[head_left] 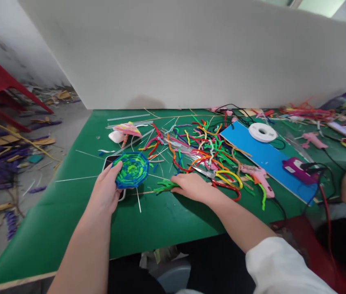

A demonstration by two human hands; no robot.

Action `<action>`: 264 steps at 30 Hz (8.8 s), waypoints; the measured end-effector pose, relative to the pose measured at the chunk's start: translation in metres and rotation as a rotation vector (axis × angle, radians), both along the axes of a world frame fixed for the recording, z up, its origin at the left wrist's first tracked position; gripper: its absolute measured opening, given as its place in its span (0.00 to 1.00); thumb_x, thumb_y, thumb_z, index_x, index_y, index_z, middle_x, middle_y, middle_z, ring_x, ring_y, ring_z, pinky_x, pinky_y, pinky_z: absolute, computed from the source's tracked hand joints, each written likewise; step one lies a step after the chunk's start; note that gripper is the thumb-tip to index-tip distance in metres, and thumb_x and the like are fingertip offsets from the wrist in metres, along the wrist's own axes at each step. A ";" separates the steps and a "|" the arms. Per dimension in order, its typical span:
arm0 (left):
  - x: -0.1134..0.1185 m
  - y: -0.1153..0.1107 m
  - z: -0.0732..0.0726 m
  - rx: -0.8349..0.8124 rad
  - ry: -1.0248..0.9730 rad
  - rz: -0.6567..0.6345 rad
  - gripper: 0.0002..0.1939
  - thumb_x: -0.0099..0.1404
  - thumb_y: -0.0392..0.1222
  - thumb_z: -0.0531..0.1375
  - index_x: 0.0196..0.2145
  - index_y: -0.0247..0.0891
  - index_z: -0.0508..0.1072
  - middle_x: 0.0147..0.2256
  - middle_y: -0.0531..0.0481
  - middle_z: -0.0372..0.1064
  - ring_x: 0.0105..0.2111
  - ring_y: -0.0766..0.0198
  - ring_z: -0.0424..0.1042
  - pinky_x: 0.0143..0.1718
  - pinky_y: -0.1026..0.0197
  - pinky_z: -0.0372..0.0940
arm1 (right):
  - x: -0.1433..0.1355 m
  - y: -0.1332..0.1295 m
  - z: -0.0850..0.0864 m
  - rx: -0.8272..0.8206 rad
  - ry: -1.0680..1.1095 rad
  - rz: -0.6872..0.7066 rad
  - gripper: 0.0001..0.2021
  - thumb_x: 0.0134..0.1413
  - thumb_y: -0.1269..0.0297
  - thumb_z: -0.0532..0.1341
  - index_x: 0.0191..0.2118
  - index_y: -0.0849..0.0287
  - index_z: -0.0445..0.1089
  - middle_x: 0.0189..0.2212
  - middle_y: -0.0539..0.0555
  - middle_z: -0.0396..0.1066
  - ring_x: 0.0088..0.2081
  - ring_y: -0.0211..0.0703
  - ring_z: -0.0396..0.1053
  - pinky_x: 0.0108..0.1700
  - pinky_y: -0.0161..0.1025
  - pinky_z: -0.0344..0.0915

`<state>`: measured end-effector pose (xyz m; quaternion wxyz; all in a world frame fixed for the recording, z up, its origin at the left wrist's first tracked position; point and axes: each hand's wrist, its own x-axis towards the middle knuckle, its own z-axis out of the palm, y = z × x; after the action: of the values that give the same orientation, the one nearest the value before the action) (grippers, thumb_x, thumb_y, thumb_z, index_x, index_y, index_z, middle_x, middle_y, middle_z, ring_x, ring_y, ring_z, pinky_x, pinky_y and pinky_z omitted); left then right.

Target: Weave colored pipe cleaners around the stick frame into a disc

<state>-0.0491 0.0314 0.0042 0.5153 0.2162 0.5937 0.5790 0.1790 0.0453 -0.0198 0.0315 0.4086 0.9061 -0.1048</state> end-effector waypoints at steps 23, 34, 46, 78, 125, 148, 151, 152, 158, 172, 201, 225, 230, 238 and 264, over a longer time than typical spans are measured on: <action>-0.013 0.002 0.001 0.100 -0.061 0.068 0.06 0.55 0.38 0.58 0.31 0.35 0.71 0.23 0.54 0.70 0.18 0.70 0.68 0.16 0.69 0.65 | 0.021 0.024 0.003 -0.162 0.237 -0.081 0.22 0.46 0.44 0.55 0.41 0.56 0.66 0.35 0.53 0.66 0.35 0.42 0.65 0.33 0.35 0.57; 0.019 -0.011 -0.012 0.090 -0.044 -0.186 0.15 0.51 0.47 0.62 0.32 0.32 0.74 0.25 0.49 0.73 0.26 0.63 0.72 0.28 0.64 0.67 | 0.034 0.032 0.011 -0.122 0.762 -0.423 0.14 0.52 0.60 0.55 0.41 0.57 0.72 0.32 0.53 0.71 0.29 0.39 0.67 0.30 0.37 0.63; 0.050 -0.022 -0.020 0.035 0.025 -0.597 0.14 0.53 0.44 0.61 0.38 0.39 0.74 0.36 0.50 0.73 0.35 0.65 0.70 0.38 0.63 0.63 | 0.016 0.018 0.005 -0.433 0.809 -0.247 0.14 0.50 0.61 0.57 0.43 0.55 0.71 0.33 0.51 0.74 0.30 0.37 0.71 0.34 0.34 0.67; 0.052 -0.025 -0.022 -0.066 -0.029 -0.769 0.15 0.51 0.44 0.63 0.37 0.36 0.75 0.30 0.49 0.74 0.29 0.64 0.70 0.34 0.62 0.64 | 0.016 0.015 0.007 -0.275 0.687 -0.173 0.13 0.51 0.60 0.56 0.40 0.56 0.73 0.32 0.52 0.73 0.32 0.38 0.68 0.34 0.34 0.63; 0.053 -0.022 -0.024 0.109 0.286 -0.613 0.11 0.50 0.45 0.62 0.29 0.36 0.72 0.27 0.52 0.68 0.26 0.69 0.65 0.24 0.68 0.62 | 0.008 0.016 -0.001 -0.623 0.882 -0.296 0.10 0.44 0.59 0.60 0.27 0.62 0.70 0.21 0.49 0.66 0.24 0.33 0.61 0.26 0.32 0.58; 0.049 -0.024 -0.017 -0.025 0.017 -0.758 0.25 0.53 0.44 0.61 0.50 0.41 0.63 0.27 0.53 0.67 0.27 0.68 0.68 0.26 0.66 0.66 | 0.009 0.020 0.000 -0.612 1.022 -0.421 0.09 0.43 0.61 0.61 0.27 0.62 0.68 0.20 0.48 0.64 0.23 0.31 0.59 0.25 0.32 0.56; 0.048 -0.024 -0.021 -0.055 0.035 -0.823 0.21 0.54 0.45 0.60 0.45 0.37 0.69 0.31 0.50 0.69 0.28 0.67 0.69 0.28 0.63 0.69 | 0.008 0.020 0.000 -0.610 1.045 -0.416 0.08 0.43 0.62 0.60 0.28 0.62 0.67 0.22 0.47 0.63 0.24 0.31 0.59 0.27 0.32 0.57; 0.048 -0.023 -0.022 -0.054 0.050 -0.855 0.19 0.54 0.46 0.60 0.43 0.36 0.71 0.31 0.49 0.70 0.28 0.67 0.69 0.28 0.63 0.69 | 0.008 0.020 0.000 -0.611 1.048 -0.402 0.08 0.44 0.62 0.60 0.28 0.62 0.67 0.23 0.48 0.64 0.25 0.31 0.60 0.28 0.32 0.58; 0.045 -0.022 -0.024 -0.043 0.108 -0.956 0.14 0.55 0.45 0.59 0.38 0.36 0.74 0.27 0.51 0.68 0.26 0.68 0.68 0.25 0.65 0.69 | 0.009 0.017 0.001 -0.727 0.938 -0.308 0.10 0.46 0.60 0.59 0.31 0.62 0.70 0.26 0.49 0.68 0.27 0.33 0.63 0.31 0.33 0.59; 0.039 -0.022 -0.020 -0.090 0.171 -0.964 0.12 0.53 0.47 0.60 0.29 0.34 0.73 0.22 0.54 0.62 0.20 0.72 0.64 0.22 0.65 0.68 | 0.019 0.017 0.011 -0.840 0.872 -0.246 0.19 0.50 0.64 0.58 0.50 0.52 0.66 0.45 0.52 0.67 0.41 0.39 0.66 0.41 0.39 0.64; 0.050 -0.023 -0.025 0.010 0.155 -0.691 0.16 0.54 0.50 0.59 0.35 0.36 0.72 0.18 0.56 0.59 0.15 0.73 0.59 0.13 0.70 0.57 | 0.009 0.012 0.005 -0.867 0.892 -0.392 0.15 0.43 0.55 0.61 0.33 0.62 0.73 0.13 0.44 0.56 0.14 0.26 0.48 0.16 0.30 0.43; 0.062 -0.025 -0.028 0.086 0.336 -0.567 0.13 0.51 0.46 0.63 0.35 0.39 0.73 0.19 0.56 0.64 0.14 0.75 0.56 0.12 0.70 0.51 | 0.007 0.013 0.002 -0.761 1.012 -0.289 0.11 0.44 0.59 0.60 0.33 0.61 0.68 0.26 0.50 0.66 0.28 0.34 0.63 0.31 0.34 0.60; 0.059 -0.024 -0.030 0.115 0.354 -0.527 0.13 0.51 0.46 0.63 0.35 0.39 0.74 0.19 0.56 0.64 0.13 0.75 0.55 0.12 0.70 0.51 | 0.012 0.013 0.006 -0.714 0.944 -0.237 0.15 0.43 0.59 0.62 0.38 0.60 0.69 0.28 0.50 0.66 0.30 0.35 0.64 0.32 0.34 0.60; 0.058 -0.023 -0.027 0.128 0.457 -0.456 0.13 0.51 0.46 0.63 0.33 0.38 0.76 0.19 0.54 0.67 0.15 0.74 0.57 0.15 0.69 0.53 | 0.013 0.013 0.006 -0.678 0.882 -0.287 0.15 0.42 0.59 0.62 0.37 0.60 0.71 0.24 0.49 0.67 0.26 0.34 0.63 0.27 0.33 0.60; 0.055 -0.022 -0.031 0.212 0.402 -0.485 0.10 0.55 0.41 0.59 0.35 0.37 0.76 0.30 0.50 0.74 0.28 0.66 0.70 0.29 0.65 0.64 | 0.008 0.012 0.002 -0.703 0.997 -0.292 0.10 0.42 0.61 0.63 0.31 0.62 0.68 0.22 0.48 0.65 0.24 0.31 0.61 0.25 0.31 0.56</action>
<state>0.0057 0.0090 -0.0268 0.4852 0.5134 0.5514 0.4439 0.1867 0.0578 -0.0183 -0.2773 0.3955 0.6579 -0.5778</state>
